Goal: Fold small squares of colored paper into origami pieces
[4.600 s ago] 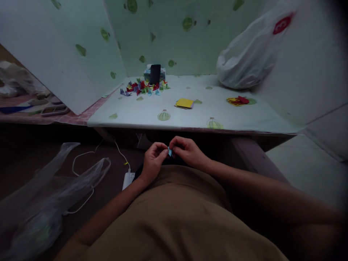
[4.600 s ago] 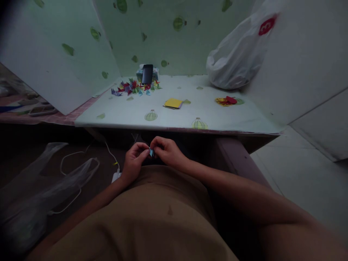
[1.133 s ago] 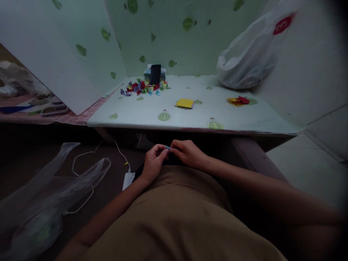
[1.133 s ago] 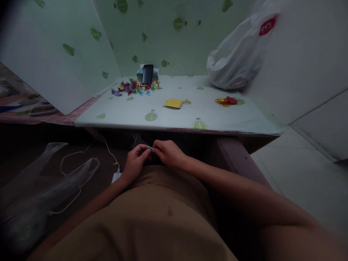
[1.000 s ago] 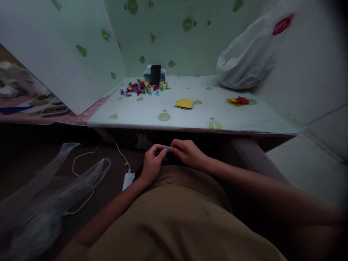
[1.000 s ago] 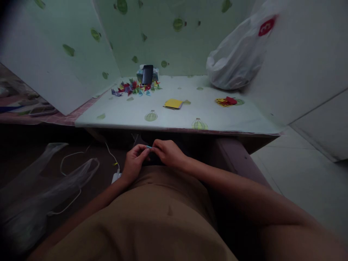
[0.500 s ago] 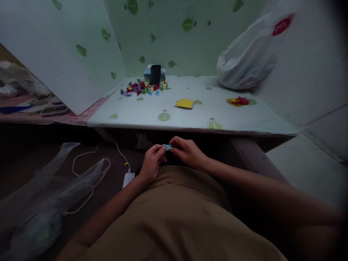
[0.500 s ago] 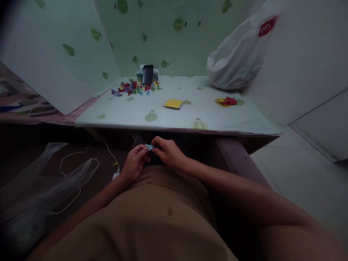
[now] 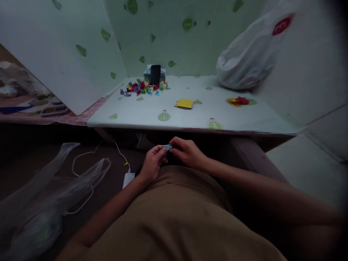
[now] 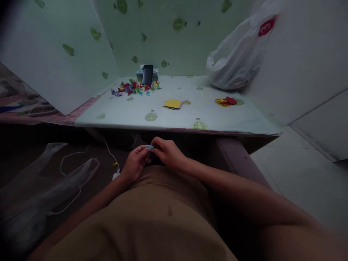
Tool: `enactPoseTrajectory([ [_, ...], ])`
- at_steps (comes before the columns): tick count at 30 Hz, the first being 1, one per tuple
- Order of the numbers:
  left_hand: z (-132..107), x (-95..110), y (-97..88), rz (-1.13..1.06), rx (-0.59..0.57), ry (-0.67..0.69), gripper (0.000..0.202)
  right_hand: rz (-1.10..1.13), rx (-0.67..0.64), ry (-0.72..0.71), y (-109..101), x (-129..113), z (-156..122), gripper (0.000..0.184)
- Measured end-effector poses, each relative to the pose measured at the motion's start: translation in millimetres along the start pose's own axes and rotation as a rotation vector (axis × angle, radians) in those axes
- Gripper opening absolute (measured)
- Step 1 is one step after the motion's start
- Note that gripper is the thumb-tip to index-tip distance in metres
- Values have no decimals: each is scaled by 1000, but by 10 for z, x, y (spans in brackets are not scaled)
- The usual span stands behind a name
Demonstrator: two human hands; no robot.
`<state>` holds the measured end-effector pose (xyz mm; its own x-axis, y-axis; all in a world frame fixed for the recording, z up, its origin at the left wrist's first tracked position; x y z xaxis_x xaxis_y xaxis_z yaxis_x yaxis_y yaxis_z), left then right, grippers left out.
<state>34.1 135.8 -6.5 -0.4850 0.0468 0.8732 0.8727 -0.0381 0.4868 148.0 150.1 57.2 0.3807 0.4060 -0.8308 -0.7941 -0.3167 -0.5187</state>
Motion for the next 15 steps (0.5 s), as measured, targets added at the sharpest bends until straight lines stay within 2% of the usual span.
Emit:
enactPoseTrajectory([
  [15,-36,-122,60,-187,-95,-202,26,280,-85,108,61,75,2,7],
])
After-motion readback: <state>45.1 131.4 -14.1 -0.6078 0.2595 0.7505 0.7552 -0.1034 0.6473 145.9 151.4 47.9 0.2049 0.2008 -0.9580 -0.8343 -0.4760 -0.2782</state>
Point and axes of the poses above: each hand's wrist, its own z-axis towards the middle knuckle, its own y-axis out of the palm, x = y × z, the point moved 8 cm from there along z, towards the middle knuckle, and after that the axes turned 5 degrees about y, right-handed, at the moved point
